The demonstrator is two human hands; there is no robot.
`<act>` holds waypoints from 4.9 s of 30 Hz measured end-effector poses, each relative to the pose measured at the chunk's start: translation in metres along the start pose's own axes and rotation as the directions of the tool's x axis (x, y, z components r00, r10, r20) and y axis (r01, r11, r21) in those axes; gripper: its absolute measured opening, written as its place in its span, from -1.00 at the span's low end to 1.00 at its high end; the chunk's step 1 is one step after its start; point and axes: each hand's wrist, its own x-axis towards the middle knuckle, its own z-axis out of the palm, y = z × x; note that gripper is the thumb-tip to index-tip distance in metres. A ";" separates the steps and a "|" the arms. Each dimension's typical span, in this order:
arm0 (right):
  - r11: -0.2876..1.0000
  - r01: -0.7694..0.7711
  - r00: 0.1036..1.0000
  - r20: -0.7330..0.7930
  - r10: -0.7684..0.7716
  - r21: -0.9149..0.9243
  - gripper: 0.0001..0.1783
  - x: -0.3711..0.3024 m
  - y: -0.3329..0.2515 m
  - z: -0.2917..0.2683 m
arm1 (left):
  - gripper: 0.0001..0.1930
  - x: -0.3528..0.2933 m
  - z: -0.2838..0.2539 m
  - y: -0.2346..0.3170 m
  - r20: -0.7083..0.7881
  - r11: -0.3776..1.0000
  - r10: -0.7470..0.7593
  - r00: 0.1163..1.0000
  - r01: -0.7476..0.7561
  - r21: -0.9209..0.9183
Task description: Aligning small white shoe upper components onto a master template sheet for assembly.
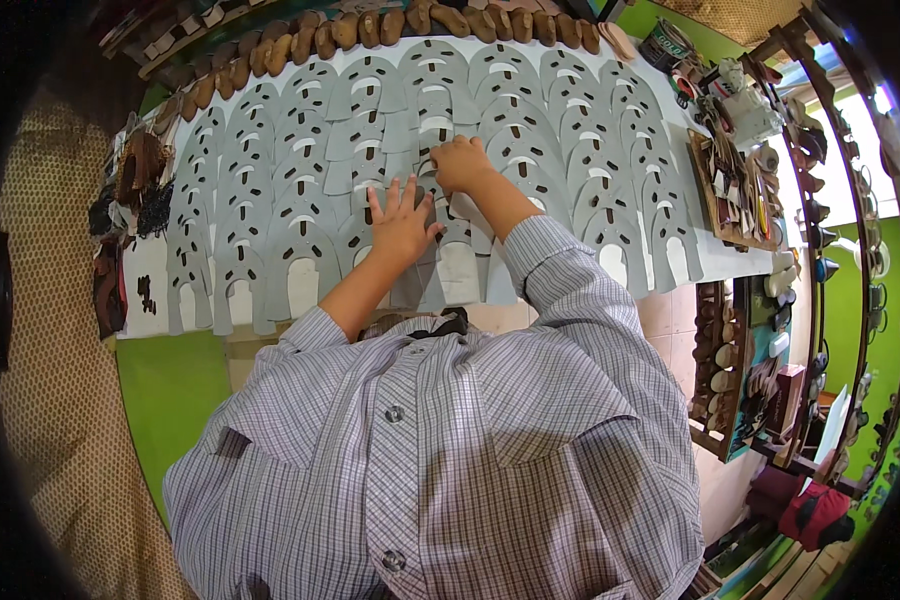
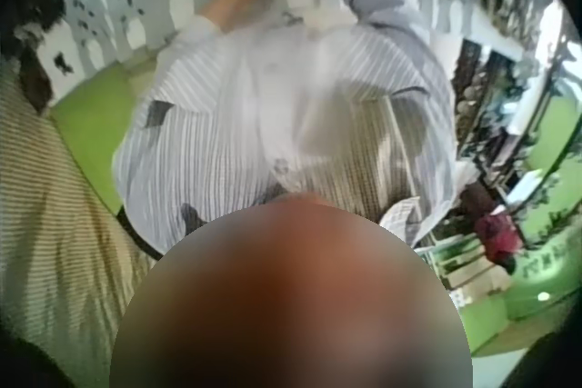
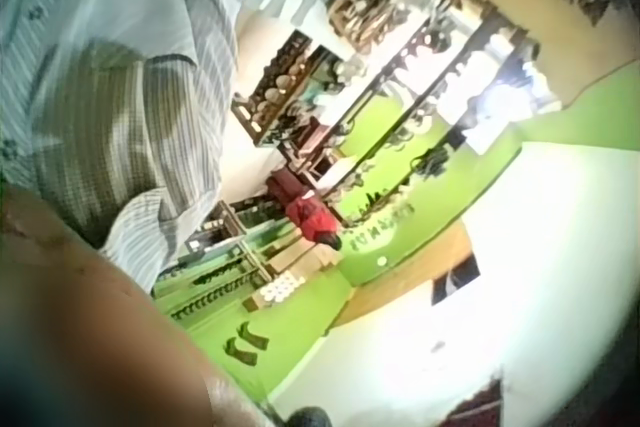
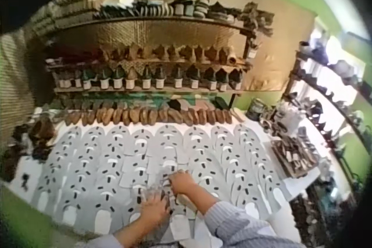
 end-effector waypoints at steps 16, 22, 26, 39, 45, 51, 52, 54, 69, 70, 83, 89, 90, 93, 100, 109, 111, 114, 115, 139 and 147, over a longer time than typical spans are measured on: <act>0.996 -0.003 0.944 0.328 0.031 -0.085 -0.78 0.022 -0.004 -0.015 | -0.30 -0.010 0.017 0.006 -0.110 0.999 0.018 0.994 -0.014 0.037; 0.998 -0.003 0.908 0.419 0.029 -0.065 -0.77 0.023 -0.011 -0.021 | -0.30 -0.012 0.015 0.006 -0.081 1.000 0.001 0.997 -0.002 -0.005; 0.998 -0.066 0.916 0.394 0.070 -0.022 -0.72 0.026 -0.009 -0.018 | -0.30 -0.011 0.013 0.007 -0.077 1.000 0.004 0.997 -0.006 -0.023; 0.968 -0.010 0.910 -0.398 0.113 0.250 -0.65 -0.014 0.013 0.001 | -0.39 0.007 -0.006 0.005 0.069 0.997 -0.053 0.996 0.056 -0.045; 0.987 0.026 0.959 -0.281 0.019 0.156 -0.47 -0.080 -0.001 0.003 | -0.50 0.022 0.006 -0.008 -0.008 0.999 0.029 1.000 -0.030 -0.044; 1.000 0.002 0.890 -0.455 0.001 0.005 -0.34 -0.085 -0.010 0.028 | -0.56 0.042 0.008 -0.007 0.043 0.995 0.090 0.995 -0.092 0.047; 1.000 -0.007 0.875 -0.484 -0.007 -0.028 -0.38 -0.083 -0.008 0.028 | -0.56 0.044 0.008 -0.006 0.043 0.994 0.097 0.994 -0.099 0.047; 1.000 -0.012 0.880 -0.476 0.014 0.007 -0.44 -0.081 -0.007 0.024 | -0.55 0.044 0.011 -0.007 -0.007 0.996 0.091 0.996 -0.091 -0.023; 0.942 -0.036 0.855 -0.478 0.201 0.333 -0.65 -0.071 0.009 0.020 | -0.56 0.050 0.011 -0.001 0.068 0.997 0.049 0.996 -0.045 -0.062; 0.955 0.015 0.853 -0.501 0.142 0.296 -0.61 -0.072 0.007 0.017 | -0.56 0.050 0.014 -0.002 0.067 0.997 0.046 0.997 -0.042 -0.061; 0.995 0.095 0.917 -0.393 -0.072 0.040 -0.38 -0.116 0.005 0.051 | -0.50 0.039 0.002 -0.001 0.068 0.999 0.030 0.997 -0.028 -0.039; 0.997 -0.020 0.928 -0.371 0.044 0.070 -0.52 -0.121 0.011 0.052 | -0.43 0.029 0.020 0.004 0.154 0.996 0.078 0.985 -0.072 -0.049; 0.996 -0.050 0.931 -0.357 0.073 0.072 -0.54 -0.123 0.011 0.050 | -0.42 0.028 0.024 0.004 0.144 0.996 0.080 0.986 -0.074 -0.048; 0.993 -0.084 0.922 -0.372 0.108 0.080 -0.55 -0.121 0.018 0.045 | -0.41 0.026 0.031 0.003 0.122 0.996 0.083 0.989 -0.078 -0.041; 0.996 -0.008 0.891 -0.451 0.046 0.086 -0.52 -0.114 0.016 0.048 | -0.41 0.034 0.015 0.010 0.137 0.993 0.099 0.986 -0.089 -0.079; 0.956 -0.233 0.872 -0.397 0.286 0.177 -0.46 -0.081 0.000 0.049 | -0.51 0.043 0.021 -0.007 0.043 0.994 0.107 0.993 -0.105 -0.038; 0.911 -0.379 0.824 -0.388 0.413 0.165 -0.51 -0.072 -0.001 0.048 | -0.50 0.038 0.016 0.000 0.043 0.991 0.114 0.993 -0.111 -0.078; 0.878 -0.400 0.815 -0.337 0.472 0.262 -0.63 -0.061 -0.004 0.043 | -0.48 0.031 0.022 0.002 0.022 0.986 0.092 0.995 -0.088 -0.140; 0.881 -0.394 0.818 -0.338 0.466 0.262 -0.63 -0.058 -0.005 0.040 | -0.47 0.029 0.026 0.001 0.002 0.984 0.071 0.997 -0.070 -0.167; 0.962 -0.246 0.806 -0.527 0.270 0.117 -0.65 -0.050 0.010 0.049 | -0.37 0.064 0.013 -0.008 0.144 0.996 -0.089 0.986 0.092 -0.014; 0.963 -0.264 0.806 -0.536 0.253 0.057 -0.62 -0.049 0.009 0.055 | -0.39 0.078 0.008 -0.013 0.091 0.990 -0.122 0.988 0.127 -0.060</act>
